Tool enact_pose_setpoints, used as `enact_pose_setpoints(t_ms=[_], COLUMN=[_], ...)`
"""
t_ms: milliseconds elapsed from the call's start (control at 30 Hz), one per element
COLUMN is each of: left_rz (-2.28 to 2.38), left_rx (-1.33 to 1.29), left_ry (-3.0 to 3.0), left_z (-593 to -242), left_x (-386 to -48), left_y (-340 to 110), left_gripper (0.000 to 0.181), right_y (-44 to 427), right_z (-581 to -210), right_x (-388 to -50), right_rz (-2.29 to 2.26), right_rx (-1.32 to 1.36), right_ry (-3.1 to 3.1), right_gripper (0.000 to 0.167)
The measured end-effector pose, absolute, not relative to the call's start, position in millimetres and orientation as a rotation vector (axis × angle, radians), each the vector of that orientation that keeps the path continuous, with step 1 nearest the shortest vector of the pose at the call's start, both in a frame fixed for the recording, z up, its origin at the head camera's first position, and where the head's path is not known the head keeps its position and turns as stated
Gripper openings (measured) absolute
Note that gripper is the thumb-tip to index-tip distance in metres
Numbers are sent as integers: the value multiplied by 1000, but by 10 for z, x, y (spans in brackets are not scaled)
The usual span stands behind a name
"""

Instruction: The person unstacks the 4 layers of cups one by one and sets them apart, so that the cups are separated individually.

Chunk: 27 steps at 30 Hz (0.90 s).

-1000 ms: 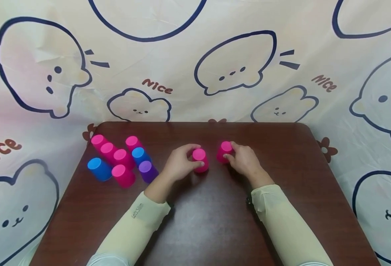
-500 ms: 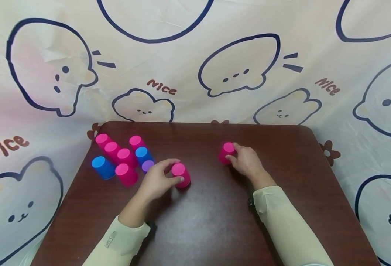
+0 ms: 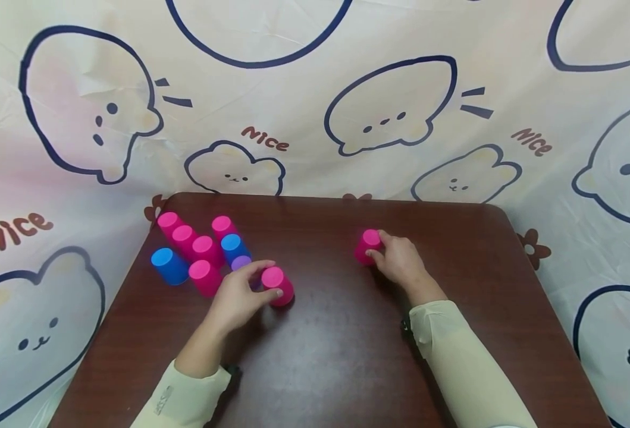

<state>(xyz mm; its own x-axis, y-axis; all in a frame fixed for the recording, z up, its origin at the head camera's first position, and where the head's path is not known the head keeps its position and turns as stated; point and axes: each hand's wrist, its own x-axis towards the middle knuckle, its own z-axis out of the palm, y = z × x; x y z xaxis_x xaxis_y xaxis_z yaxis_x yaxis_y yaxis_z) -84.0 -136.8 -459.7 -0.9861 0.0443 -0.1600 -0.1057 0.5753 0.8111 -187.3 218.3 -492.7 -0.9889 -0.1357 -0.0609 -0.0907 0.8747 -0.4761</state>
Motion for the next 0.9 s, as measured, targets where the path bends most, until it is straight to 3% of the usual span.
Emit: enact_pose_setpoints(t_ms=[900], left_rz=[1383], left_rx=[-269], left_ry=[2660], left_z=[-4647], left_x=[-454], left_y=[-1966], left_gripper=[77], right_y=[2193], right_z=[-4923], right_x=[-1883], right_rz=[-707], right_rx=[-194], right_ry=[2957], right_gripper=[63])
